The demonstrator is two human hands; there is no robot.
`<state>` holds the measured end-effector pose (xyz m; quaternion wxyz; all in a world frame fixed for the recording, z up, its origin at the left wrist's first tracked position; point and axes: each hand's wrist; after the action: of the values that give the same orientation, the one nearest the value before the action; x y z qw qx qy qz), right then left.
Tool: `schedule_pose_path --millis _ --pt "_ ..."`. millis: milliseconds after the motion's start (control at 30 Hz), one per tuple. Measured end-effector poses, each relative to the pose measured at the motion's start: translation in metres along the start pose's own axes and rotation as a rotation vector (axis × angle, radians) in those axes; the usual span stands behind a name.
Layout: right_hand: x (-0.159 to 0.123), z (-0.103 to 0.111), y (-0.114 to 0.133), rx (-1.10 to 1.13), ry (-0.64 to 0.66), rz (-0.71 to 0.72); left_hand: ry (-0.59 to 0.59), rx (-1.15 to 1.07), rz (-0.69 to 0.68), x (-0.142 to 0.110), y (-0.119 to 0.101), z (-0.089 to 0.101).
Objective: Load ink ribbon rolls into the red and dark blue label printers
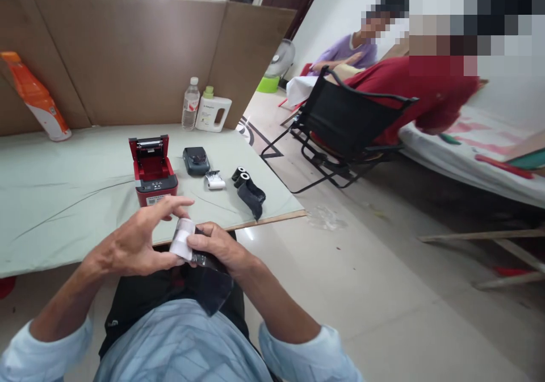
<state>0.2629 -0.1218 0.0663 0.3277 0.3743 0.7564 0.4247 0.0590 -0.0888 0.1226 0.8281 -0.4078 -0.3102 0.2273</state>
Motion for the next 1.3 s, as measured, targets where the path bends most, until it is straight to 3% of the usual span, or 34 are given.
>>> schedule_pose_path --millis 67,133,200,333,433,500,633,700,800,967,1300 --pt "-0.002 0.004 0.004 -0.069 0.000 0.017 0.038 0.190 -0.045 0.003 -0.010 0.016" --pt "-0.001 0.000 0.000 0.009 -0.022 0.086 -0.003 0.162 -0.063 0.004 -0.012 0.016" --pt "0.002 -0.009 -0.008 0.147 -0.052 0.168 -0.104 -0.055 -0.051 0.004 -0.008 0.001" --pt "0.009 -0.029 -0.023 0.361 -0.076 0.279 -0.360 -0.699 0.069 -0.001 0.006 -0.051" --pt "0.010 -0.032 -0.023 0.450 -0.054 0.282 -0.472 -0.895 0.177 0.000 0.009 -0.066" --pt "0.007 -0.027 -0.017 0.435 -0.044 0.237 -0.383 -0.815 0.176 0.004 0.006 -0.051" --pt "-0.001 -0.011 -0.003 0.209 -0.031 0.093 -0.037 -0.299 0.113 0.018 -0.012 0.001" --pt "-0.003 -0.007 0.000 0.142 -0.024 0.085 0.036 -0.128 0.080 0.022 -0.020 0.015" --pt "-0.002 -0.014 -0.003 0.238 -0.081 0.167 -0.038 -0.172 0.063 0.022 -0.020 0.007" --pt "0.005 -0.026 -0.010 0.410 -0.086 0.263 -0.273 -0.628 0.146 0.017 -0.001 -0.029" --pt "0.003 -0.024 -0.006 0.538 0.046 0.243 -0.262 -0.800 0.242 0.017 0.003 -0.029"
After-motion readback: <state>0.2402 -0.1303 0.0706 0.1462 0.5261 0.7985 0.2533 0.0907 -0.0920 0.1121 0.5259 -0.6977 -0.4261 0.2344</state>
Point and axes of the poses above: each hand's wrist, its own x-axis towards the middle knuckle, its own z-axis out of the back of the hand, y = z × x
